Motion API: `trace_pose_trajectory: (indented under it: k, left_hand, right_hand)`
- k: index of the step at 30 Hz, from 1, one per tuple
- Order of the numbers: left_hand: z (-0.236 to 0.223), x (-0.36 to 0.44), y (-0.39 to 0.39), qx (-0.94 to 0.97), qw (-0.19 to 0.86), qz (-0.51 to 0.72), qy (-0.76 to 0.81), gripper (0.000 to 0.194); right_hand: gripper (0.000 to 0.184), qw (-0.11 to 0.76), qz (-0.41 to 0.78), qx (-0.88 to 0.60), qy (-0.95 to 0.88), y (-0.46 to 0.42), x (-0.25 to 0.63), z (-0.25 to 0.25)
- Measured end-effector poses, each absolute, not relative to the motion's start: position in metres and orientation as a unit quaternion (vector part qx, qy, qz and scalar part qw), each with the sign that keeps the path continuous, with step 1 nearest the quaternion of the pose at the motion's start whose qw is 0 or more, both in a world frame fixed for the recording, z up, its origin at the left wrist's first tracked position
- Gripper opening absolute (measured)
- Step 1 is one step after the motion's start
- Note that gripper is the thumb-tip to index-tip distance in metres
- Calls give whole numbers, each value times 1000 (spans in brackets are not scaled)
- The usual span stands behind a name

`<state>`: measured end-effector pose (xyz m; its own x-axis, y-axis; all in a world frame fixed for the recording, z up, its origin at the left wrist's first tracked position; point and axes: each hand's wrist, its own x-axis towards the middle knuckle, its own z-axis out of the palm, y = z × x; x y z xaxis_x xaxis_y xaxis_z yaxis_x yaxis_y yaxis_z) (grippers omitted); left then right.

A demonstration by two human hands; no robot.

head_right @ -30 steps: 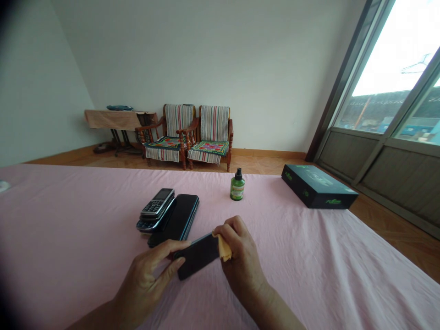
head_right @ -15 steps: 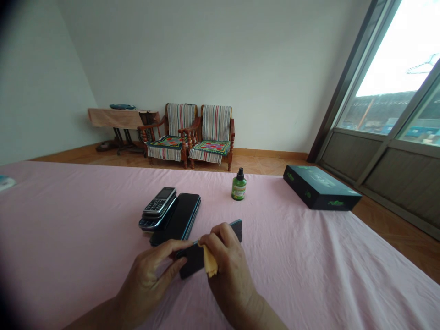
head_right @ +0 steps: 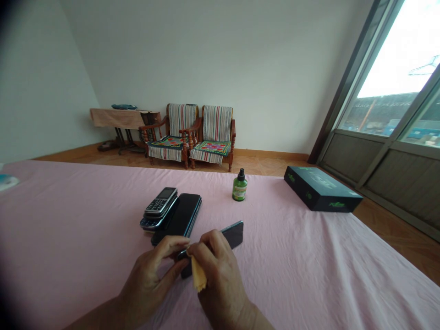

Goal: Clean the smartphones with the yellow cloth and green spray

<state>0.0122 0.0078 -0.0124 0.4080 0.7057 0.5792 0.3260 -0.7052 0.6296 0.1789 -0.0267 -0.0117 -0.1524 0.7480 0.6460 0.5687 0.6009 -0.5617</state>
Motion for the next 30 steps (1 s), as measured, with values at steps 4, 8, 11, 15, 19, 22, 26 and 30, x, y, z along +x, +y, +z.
trace_pose_trajectory:
  k: [4,8,11,15,19,22,26,30]
  left_hand:
    - [-13,13,8,807,221,444,319,29]
    - [-10,14,8,805,229,441,325,28]
    - [-9,14,7,804,235,441,322,29]
    - [-10,14,8,806,242,437,316,32]
    - [-11,14,7,811,241,435,307,30]
    - [-11,15,8,812,230,431,320,23]
    - [-13,14,13,818,206,422,333,17]
    - [-16,11,17,814,191,431,339,15]
  right_hand:
    - [32,487,88,-426,-757,-27,177,-11]
    - [31,486,98,-419,-761,-27,175,-10]
    - [29,485,99,-413,-765,-27,173,-9]
    - [28,478,99,-409,-771,-28,170,-9]
    - [31,479,100,-384,-783,-31,174,-9]
    - [32,511,94,-404,-753,-31,187,-8]
    - [25,555,46,-494,-668,-22,222,-8]
    - [16,552,-3,-574,-605,-10,254,-10]
